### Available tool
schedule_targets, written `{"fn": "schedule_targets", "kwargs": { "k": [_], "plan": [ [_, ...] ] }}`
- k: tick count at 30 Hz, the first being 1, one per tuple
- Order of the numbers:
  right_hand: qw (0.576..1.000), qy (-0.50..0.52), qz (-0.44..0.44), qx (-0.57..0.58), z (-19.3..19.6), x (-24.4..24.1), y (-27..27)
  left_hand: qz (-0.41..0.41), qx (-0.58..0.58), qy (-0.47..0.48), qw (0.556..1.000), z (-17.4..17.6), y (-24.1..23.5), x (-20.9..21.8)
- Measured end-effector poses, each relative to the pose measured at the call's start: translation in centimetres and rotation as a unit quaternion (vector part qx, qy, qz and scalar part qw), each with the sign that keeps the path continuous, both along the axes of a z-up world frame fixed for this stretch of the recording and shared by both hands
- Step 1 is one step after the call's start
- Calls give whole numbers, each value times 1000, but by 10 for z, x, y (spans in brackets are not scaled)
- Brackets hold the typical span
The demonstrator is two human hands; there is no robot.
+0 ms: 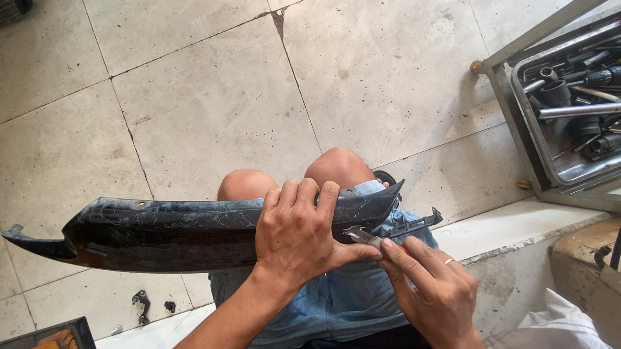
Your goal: The person sits on the floor and scrapes a black plastic motorcycle mudguard using a utility knife. They hold the mudguard on their lap and use the knife to remove material from the surface.
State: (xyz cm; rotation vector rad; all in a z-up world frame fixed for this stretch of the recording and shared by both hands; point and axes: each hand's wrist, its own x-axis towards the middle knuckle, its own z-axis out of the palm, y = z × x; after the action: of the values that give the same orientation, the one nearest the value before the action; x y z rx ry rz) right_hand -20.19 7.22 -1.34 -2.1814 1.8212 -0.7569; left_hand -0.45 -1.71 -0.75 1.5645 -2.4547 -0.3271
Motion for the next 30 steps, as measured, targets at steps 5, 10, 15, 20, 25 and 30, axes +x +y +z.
{"fn": "schedule_targets", "kwargs": {
  "k": [5, 10, 15, 20, 25, 30],
  "plan": [
    [1000, -16, 12, -2, 5, 0, 2, -10, 38, 11, 999, 7, -4, 0],
    [994, 24, 100, 41, 18, -15, -9, -41, 72, 18, 996, 14, -4, 3],
    [990, 55, 127, 16, 23, -22, -21, -31, 9, 30, 999, 8, -1, 2],
    [991, 52, 120, 22, 21, -27, -23, -19, -30, 43, 998, 2, 2, -3],
    [988, 63, 139, 0, 23, -29, -36, -8, -40, 19, 999, 2, 0, -3],
    [980, 97, 176, -10, 33, -36, -56, 1, 0, 9, 1000, 4, -7, -5]
  ]
}}
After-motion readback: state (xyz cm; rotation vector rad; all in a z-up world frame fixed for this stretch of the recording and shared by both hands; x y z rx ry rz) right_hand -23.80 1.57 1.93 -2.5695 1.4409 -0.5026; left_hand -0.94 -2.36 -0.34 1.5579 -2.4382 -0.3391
